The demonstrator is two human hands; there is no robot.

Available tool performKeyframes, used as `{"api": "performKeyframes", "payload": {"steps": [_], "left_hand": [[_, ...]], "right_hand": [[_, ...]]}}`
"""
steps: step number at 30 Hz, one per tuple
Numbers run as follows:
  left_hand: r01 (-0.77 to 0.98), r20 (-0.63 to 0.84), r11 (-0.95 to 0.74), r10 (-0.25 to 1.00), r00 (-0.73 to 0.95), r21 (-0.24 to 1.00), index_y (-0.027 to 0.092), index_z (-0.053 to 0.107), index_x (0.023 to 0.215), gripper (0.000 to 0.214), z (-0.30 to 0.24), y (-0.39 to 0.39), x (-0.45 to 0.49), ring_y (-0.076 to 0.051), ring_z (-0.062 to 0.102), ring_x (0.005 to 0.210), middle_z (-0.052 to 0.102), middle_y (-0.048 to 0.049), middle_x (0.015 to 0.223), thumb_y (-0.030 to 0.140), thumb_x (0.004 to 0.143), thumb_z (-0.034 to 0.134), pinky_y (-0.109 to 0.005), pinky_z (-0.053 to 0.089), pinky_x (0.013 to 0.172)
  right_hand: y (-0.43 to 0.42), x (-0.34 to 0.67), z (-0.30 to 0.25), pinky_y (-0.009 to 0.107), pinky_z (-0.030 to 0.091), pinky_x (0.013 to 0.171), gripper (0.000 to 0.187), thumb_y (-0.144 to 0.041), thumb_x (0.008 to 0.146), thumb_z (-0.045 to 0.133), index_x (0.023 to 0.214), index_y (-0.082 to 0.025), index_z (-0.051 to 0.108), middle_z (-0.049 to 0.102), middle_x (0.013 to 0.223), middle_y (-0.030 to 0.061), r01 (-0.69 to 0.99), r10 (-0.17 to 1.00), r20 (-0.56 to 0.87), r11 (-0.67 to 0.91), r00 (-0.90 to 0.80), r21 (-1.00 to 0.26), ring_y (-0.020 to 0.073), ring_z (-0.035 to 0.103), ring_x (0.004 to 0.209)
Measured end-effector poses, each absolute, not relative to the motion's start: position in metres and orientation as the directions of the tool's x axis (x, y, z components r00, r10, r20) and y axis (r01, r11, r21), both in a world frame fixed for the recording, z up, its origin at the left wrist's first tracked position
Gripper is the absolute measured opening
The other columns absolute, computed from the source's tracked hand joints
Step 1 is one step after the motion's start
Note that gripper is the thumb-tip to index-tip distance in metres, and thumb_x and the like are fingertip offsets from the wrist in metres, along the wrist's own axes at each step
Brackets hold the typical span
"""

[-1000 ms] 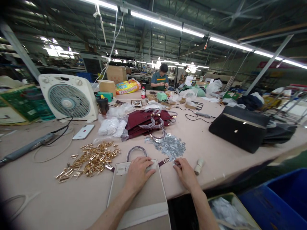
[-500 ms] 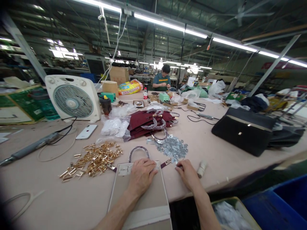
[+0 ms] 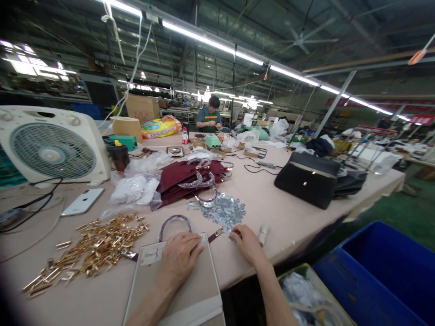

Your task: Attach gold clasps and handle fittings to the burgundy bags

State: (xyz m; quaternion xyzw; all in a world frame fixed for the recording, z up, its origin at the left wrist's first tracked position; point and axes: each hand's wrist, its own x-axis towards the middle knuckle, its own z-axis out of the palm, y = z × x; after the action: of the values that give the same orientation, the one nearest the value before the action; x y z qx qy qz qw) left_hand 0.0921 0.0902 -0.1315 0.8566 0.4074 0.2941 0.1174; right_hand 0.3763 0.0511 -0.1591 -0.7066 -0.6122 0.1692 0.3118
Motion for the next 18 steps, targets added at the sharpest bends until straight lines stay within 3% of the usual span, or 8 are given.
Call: {"api": "performKeyframes", "payload": {"steps": [4,10,18], "left_hand": [[0.638,0.401,-0.639,0.768,0.500,0.430,0.028,0.076,0.109,0.016,-0.130,0.090,0.091,-0.027,0.065,0.114,0.078,-0.0023,0.119,0.027,0.095,0.068,-0.048,0.041,0.100],[0.644,0.391,-0.632,0.774,0.498,0.432,0.028,0.076,0.108,0.015,-0.131,0.091,0.091,-0.028,0.065,0.114,0.078,-0.0030,0.119,0.027,0.095,0.068,-0.048,0.043,0.100],[0.630,0.408,-0.641,0.767,0.496,0.439,0.028,0.076,0.111,0.018,-0.135,0.092,0.089,-0.028,0.064,0.116,0.077,-0.0036,0.121,0.028,0.095,0.068,-0.048,0.043,0.102]], "right_hand": [[0.057,0.385,-0.147,0.032,0.051,0.074,0.023,-0.032,0.094,0.051,0.101,-0.022,0.071,0.072,0.081,0.0025,0.755,0.977,0.115,-0.063,0.182,-0.653,0.0209,0.067,0.074],[0.059,0.406,-0.138,0.035,0.050,0.086,0.023,-0.023,0.082,0.062,0.101,-0.020,0.076,0.075,0.098,0.0084,0.803,0.985,0.095,-0.063,0.147,-0.592,0.0253,0.069,0.092],[0.066,0.420,-0.131,0.033,0.051,0.084,0.028,-0.019,0.079,0.069,0.105,-0.025,0.078,0.073,0.106,0.0050,0.828,0.999,0.044,0.014,0.013,-0.561,0.0217,0.067,0.086]]}}
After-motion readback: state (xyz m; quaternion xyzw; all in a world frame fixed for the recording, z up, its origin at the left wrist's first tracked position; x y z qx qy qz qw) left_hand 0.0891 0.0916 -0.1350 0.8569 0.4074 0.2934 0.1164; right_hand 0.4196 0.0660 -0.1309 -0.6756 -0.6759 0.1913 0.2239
